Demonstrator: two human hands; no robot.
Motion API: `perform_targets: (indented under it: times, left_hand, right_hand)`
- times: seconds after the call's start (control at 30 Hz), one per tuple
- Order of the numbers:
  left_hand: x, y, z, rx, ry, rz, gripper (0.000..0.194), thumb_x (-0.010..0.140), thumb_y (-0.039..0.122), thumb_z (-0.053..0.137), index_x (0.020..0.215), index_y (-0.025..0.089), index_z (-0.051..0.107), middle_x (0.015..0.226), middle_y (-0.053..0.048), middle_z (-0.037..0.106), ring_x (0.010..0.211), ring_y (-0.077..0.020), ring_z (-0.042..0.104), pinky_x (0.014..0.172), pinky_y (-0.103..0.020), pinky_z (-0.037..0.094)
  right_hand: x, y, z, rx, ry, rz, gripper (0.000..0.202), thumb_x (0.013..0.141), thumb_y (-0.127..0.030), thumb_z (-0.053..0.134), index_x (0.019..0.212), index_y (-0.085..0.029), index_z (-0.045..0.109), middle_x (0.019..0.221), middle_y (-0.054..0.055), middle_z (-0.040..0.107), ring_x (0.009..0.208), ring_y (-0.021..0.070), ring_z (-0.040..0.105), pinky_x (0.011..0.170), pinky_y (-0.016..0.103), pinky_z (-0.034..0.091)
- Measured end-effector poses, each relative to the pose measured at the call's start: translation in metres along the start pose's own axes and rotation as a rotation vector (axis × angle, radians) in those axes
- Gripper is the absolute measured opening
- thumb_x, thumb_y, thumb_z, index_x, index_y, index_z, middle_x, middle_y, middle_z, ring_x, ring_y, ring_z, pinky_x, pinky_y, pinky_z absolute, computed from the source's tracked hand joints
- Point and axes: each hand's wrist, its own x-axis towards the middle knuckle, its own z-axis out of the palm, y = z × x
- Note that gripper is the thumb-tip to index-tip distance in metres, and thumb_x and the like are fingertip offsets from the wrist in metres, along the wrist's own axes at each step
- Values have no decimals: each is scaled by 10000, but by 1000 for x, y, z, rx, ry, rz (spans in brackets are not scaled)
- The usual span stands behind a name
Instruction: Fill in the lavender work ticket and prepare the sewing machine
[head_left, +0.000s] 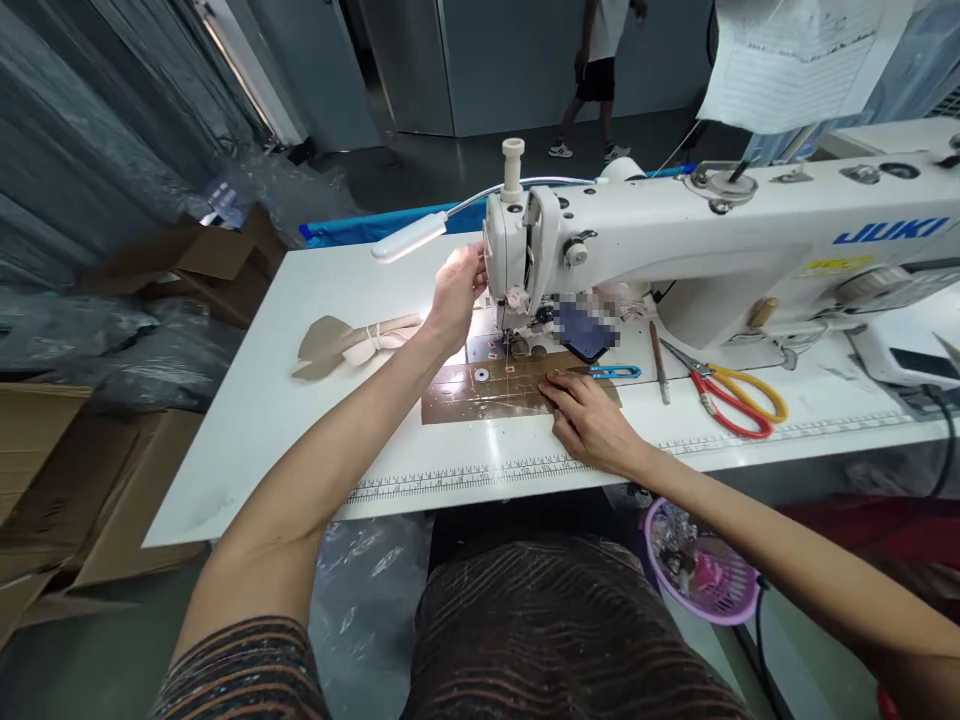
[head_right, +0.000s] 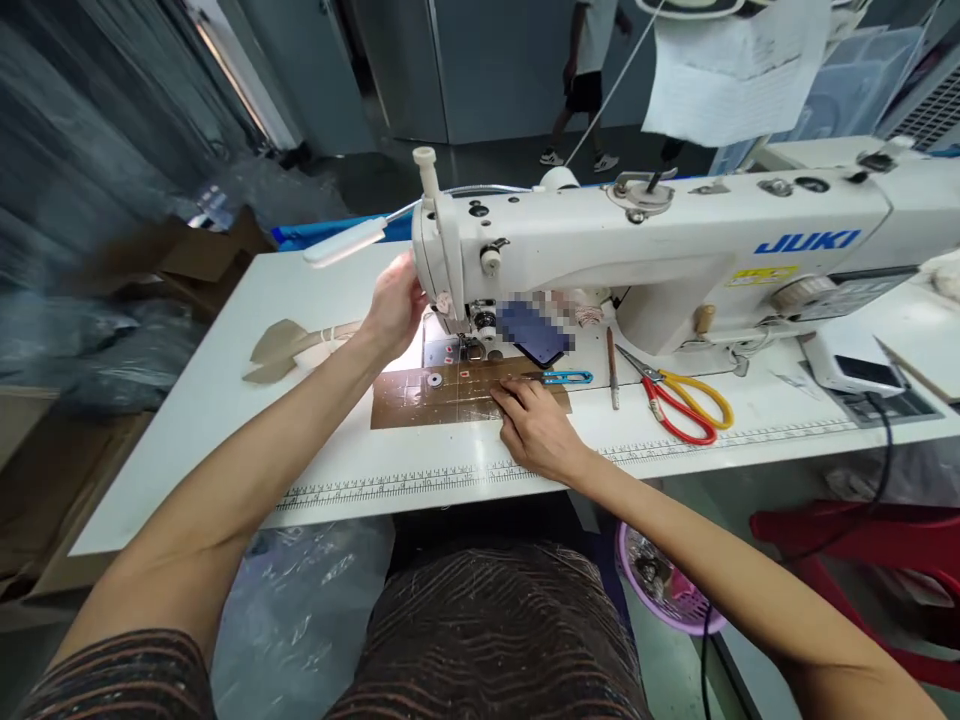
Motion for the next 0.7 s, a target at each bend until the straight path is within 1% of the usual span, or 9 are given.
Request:
perform_targets:
  times: [0.1,0.17,0.27,0.33,0.4,0.47,0.53,0.63,0.7]
  left_hand:
    - [-32,-6,-22,361,-12,89,216,981,345,508,930,171,625,883,-36,671,815,-138,622,782,-263,504]
    - [-53,-9,-32,664,-24,172,174,938,331,572,912,175,645,886,-34,677,833,-159,621,821,-308,494]
    - [-73,-11,-33,980,-127,243,263,924,422,588,838,188,672,899,-39,682,885,-204,623,863,-386,476]
    - [-77,-13,-27,1061,-185,223,331,916,499,581,847,193,690,941,-49,683,908,-224,624,852,-406,478]
    - [-76,-16,-19,1113,-225,159,361,897,536,592,868,193,702,983,-62,675,898,-231,621,809,-401,487]
    - [-72,-20,-14,1160,-269,108,329,902,492,589,849,189,706,983,-67,661,868,-221,611,760,-381,485]
    - [-68,-23,-14,1163,-315,114,286,925,405,558,808,185,699,948,-62,648,848,-206,596,731,-358,473]
    - [-70,-27,-21,1092,-362,239,275,939,324,533,758,176,679,876,-44,637,799,-186,580,771,-374,465]
    - [-79,-25,-27,1030,-377,400,251,929,275,556,727,176,669,837,-28,644,759,-175,583,855,-431,444]
  right_hand:
    - [0,1,-5,88,45,12,338,928,-164,456,1199,-130,654,1224,183,625,1142,307,567,980,512,508]
    - [1,5,-13,133,117,38,303,930,-162,466,1150,-153,673,1163,156,652,1086,278,600,925,459,533]
    - [4,14,-28,63,199,82,288,927,-155,469,1109,-147,691,1079,143,680,1000,268,616,870,435,530]
    - [5,21,-36,-48,163,119,294,920,-155,471,1100,-134,702,1070,148,687,985,287,608,864,456,514]
    - [4,27,-39,-140,91,170,305,919,-163,467,1095,-115,711,1076,159,688,983,307,598,859,470,501]
    - [2,31,-38,-194,36,223,322,932,-183,456,1105,-95,713,1075,169,685,978,316,590,849,469,493]
    - [0,32,-35,-226,3,262,341,949,-216,452,1131,-78,705,1080,179,678,972,324,580,833,468,486]
    - [-2,32,-29,-261,-13,303,373,969,-274,452,1172,-70,689,1044,196,660,956,344,561,793,478,473]
    - [-1,32,-28,-263,-3,317,382,981,-302,436,1162,-87,695,992,199,644,929,349,547,766,480,466]
